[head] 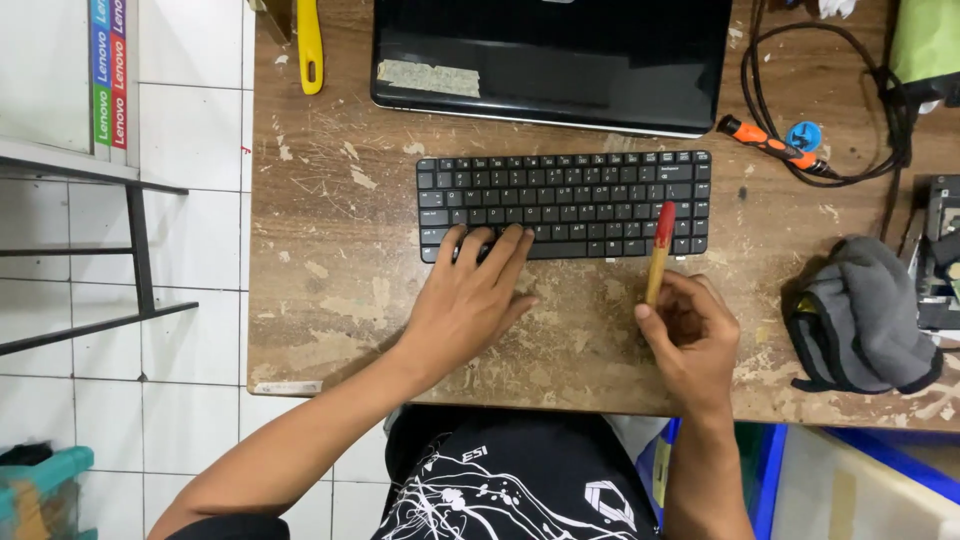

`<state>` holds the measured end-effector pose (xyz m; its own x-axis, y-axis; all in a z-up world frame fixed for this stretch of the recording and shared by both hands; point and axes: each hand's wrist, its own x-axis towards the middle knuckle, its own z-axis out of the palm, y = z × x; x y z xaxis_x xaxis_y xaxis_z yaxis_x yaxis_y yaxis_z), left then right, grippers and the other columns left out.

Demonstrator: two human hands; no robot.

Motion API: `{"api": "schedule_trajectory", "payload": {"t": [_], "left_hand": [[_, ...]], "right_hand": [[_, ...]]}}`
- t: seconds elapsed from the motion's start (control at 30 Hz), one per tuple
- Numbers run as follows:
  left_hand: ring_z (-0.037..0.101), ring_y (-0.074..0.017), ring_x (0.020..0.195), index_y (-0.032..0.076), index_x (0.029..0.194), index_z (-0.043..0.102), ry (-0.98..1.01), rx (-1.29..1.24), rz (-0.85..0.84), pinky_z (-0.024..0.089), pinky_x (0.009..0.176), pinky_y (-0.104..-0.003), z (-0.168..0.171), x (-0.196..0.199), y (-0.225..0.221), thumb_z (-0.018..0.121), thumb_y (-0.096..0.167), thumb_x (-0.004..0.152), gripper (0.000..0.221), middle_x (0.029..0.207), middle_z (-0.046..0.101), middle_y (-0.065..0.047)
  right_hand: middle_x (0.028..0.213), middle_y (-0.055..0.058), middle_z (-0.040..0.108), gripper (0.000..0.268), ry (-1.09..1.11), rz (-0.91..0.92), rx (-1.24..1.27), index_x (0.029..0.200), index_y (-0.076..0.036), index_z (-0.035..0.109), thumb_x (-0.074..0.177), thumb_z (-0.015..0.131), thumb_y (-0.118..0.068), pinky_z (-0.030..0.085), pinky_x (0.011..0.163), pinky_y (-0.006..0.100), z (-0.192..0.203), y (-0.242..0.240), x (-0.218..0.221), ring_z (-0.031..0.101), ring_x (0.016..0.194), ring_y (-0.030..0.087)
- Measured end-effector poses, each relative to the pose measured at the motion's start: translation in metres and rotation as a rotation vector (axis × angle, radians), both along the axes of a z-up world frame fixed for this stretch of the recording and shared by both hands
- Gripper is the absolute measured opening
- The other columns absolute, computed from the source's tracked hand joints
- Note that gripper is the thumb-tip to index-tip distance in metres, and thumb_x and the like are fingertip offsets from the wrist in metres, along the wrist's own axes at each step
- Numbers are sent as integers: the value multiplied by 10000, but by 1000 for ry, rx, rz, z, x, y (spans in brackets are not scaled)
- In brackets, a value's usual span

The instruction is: Cleaning and inspecting individual keys on a laptop keyboard using a small brush and manual manipulation.

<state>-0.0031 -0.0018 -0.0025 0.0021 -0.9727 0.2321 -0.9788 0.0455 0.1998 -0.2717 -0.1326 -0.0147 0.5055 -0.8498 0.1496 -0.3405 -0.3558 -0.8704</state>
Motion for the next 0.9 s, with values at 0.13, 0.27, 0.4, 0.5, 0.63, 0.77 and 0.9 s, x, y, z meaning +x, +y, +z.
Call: {"api": "schedule_trajectory", "payload": {"t": [0.13,0.27,0.4,0.5,0.63,0.77,0.9], "left_hand": [[638,-370,1214,-10,1418,703,44,18,30,407,1154,-622,7,-4,-7,732,421,1028,582,1376,673,-181],[667,-361,1201,25,1382,734,66,-13,81,379,1171,-637,2,-12,-11,743,429,1015,546,1310,715,-161],[576,-400,1272,37,1513,648,18,58,135,283,1207,-718,-6,-28,-7,684,524,1021,693,1364,663,-158],[499,-440,1385,35,1547,626,-77,135,180,102,1260,-789,5,-39,-9,614,658,1019,817,1431,647,-160],[458,-476,1449,34,1511,656,-50,159,214,19,1249,-813,8,-46,-13,576,681,1036,807,1438,635,-181],[450,-483,1464,18,1509,653,-6,220,231,-24,1249,-812,10,-51,-15,566,658,1050,793,1434,630,-212],[443,-502,1475,-10,1556,592,-15,183,283,-7,1252,-812,1,-58,-14,607,683,1015,880,1457,599,-245]], "right_hand": [[889,180,665,280,15,5,-33,1181,62,772,977,857,-110,547,650,386,-3,-5,-5,662,737,273],[887,185,652,277,-15,2,-51,1174,72,765,975,854,-98,541,637,391,-7,-9,-6,653,737,278],[871,175,650,279,-19,-6,-84,1158,63,771,963,867,-113,528,595,357,-15,-8,-10,651,713,267],[877,178,655,286,-29,-4,-88,1154,68,774,951,877,-105,526,597,371,-22,-11,-12,645,717,277],[876,180,647,290,-41,2,-78,1158,71,768,953,879,-102,532,602,378,-22,-14,-15,638,708,278],[853,170,634,269,-86,23,-70,1145,71,769,968,858,-110,524,566,371,-21,-15,-14,626,656,259],[856,182,630,262,-104,33,-76,1142,93,760,978,846,-92,528,555,382,-26,-15,-17,637,642,283]]}}
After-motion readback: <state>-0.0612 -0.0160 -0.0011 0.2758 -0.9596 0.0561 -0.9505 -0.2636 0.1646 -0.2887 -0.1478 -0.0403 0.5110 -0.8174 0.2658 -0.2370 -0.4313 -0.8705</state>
